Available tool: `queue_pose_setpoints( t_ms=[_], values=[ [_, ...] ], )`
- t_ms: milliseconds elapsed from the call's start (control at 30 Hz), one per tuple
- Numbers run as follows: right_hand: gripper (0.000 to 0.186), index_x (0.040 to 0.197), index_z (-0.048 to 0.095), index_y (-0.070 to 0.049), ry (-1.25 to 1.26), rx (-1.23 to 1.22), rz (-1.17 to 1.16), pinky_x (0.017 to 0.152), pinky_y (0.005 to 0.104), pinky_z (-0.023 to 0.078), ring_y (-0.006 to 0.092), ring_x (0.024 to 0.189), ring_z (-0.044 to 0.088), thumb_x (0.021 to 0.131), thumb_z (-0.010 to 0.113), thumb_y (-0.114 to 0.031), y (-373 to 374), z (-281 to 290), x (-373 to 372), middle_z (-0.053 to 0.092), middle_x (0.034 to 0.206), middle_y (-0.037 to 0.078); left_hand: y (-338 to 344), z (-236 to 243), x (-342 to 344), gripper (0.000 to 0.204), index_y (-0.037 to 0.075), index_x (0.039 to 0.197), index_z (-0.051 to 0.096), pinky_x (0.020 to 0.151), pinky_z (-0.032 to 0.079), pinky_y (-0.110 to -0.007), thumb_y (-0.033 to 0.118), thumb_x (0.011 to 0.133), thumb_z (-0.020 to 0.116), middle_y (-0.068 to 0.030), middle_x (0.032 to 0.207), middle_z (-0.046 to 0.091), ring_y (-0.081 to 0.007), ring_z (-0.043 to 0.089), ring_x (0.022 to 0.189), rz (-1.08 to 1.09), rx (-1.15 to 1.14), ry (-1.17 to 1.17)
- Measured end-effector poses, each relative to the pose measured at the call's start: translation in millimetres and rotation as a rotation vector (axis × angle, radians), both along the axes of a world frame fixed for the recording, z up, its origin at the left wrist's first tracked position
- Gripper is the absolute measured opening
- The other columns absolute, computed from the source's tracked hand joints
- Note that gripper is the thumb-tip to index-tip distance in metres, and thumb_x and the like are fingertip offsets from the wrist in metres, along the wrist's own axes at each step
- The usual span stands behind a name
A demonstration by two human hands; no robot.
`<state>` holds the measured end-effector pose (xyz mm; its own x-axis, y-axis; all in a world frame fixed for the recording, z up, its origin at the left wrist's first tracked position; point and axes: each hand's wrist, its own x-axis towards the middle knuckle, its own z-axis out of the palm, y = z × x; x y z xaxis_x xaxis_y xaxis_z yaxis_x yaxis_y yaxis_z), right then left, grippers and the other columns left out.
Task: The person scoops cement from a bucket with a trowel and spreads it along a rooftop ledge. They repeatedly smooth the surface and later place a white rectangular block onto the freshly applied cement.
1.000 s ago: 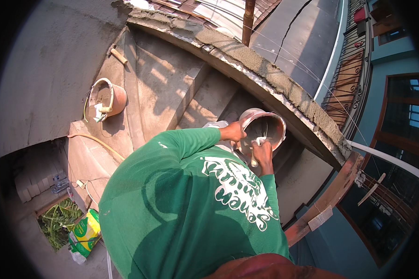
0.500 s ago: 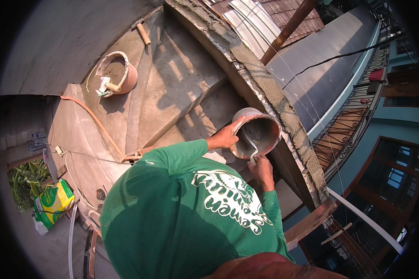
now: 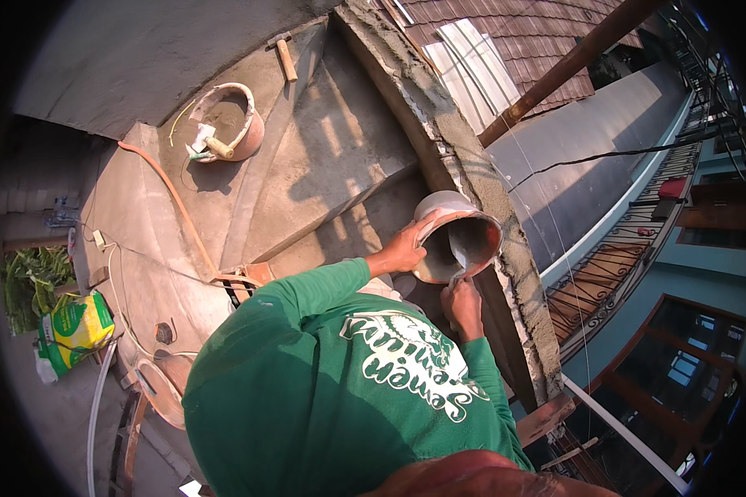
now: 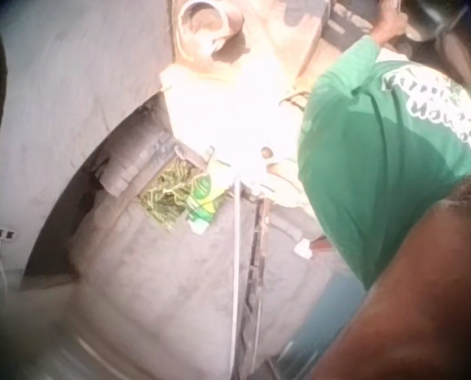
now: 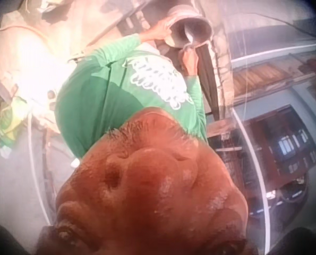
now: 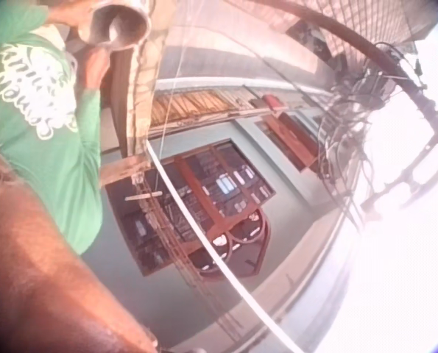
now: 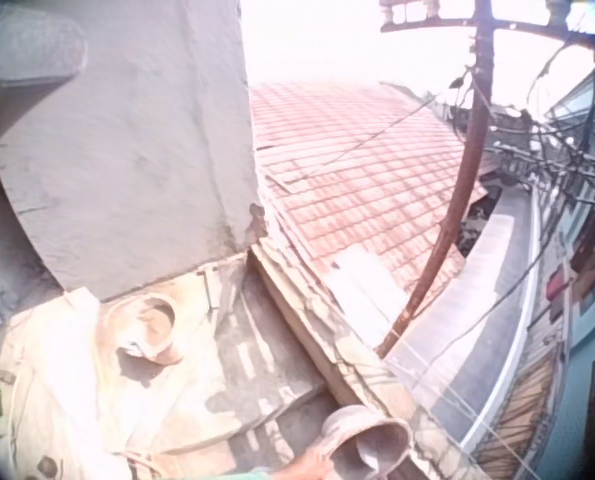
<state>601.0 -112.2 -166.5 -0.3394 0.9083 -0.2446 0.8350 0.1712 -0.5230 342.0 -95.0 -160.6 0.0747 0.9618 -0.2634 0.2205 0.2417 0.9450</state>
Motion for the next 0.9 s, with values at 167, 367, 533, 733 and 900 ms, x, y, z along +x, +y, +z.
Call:
queue_pose_setpoints(
  t_ms=[167, 367, 533, 733, 900],
  values=[
    [0.030, 0.101, 0.072, 0.004, -0.011, -0.016, 0.096, 0.085, 0.0550, 0.059, 0.0477, 0.095, 0.071, 0.096, 0.064, -0.025, 30, 60, -6, 0.071, 0.103, 0.029, -22, 15, 0, 0.099, 0.033, 0.171, 0.029, 0.123, 0.040, -0.044, -0.005, 0.084, 0.057, -0.0305, 0.157, 0.049, -0.0465, 0.045, 0.151, 0.074, 0.000, 0.075],
    [0.028, 0.093, 0.069, 0.004, -0.041, 0.004, 0.168, 0.084, 0.0556, 0.059, 0.0466, 0.093, 0.073, 0.094, 0.068, -0.024, -2, 7, 2, 0.071, 0.092, 0.028, -37, 21, 2, 0.095, 0.019, 0.172, 0.028, 0.124, 0.035, -0.037, -0.009, 0.084, 0.053, -0.0208, 0.167, 0.044, -0.0255, 0.043, 0.153, 0.169, 0.081, -0.192],
    [0.034, 0.093, 0.069, 0.006, 0.065, -0.025, 0.176, 0.085, 0.0559, 0.056, 0.0487, 0.095, 0.070, 0.095, 0.067, -0.028, 21, 75, 4, 0.073, 0.101, 0.029, -60, 29, -1, 0.095, 0.009, 0.173, 0.024, 0.127, 0.028, -0.034, -0.011, 0.083, 0.051, -0.0159, 0.171, 0.038, -0.0215, 0.036, 0.157, 0.172, 0.159, -0.177],
    [0.034, 0.099, 0.069, 0.007, -0.014, -0.056, 0.171, 0.087, 0.0562, 0.057, 0.0491, 0.097, 0.070, 0.097, 0.066, -0.027, -14, 35, -12, 0.071, 0.100, 0.030, -54, 31, -8, 0.090, 0.005, 0.169, 0.031, 0.129, 0.026, -0.034, -0.010, 0.082, 0.051, -0.0102, 0.173, 0.039, -0.0205, 0.035, 0.159, 0.236, 0.281, -0.117],
    [0.044, 0.097, 0.070, 0.007, -0.023, -0.067, 0.004, 0.079, 0.0550, 0.056, 0.0488, 0.086, 0.069, 0.105, 0.061, -0.036, 5, 79, -33, 0.070, 0.093, 0.027, -67, 47, -23, 0.091, 0.008, 0.169, 0.033, 0.128, 0.029, -0.034, -0.012, 0.082, 0.050, -0.0094, 0.172, 0.040, -0.0221, 0.037, 0.158, 0.252, 0.244, -0.052]
  ],
)
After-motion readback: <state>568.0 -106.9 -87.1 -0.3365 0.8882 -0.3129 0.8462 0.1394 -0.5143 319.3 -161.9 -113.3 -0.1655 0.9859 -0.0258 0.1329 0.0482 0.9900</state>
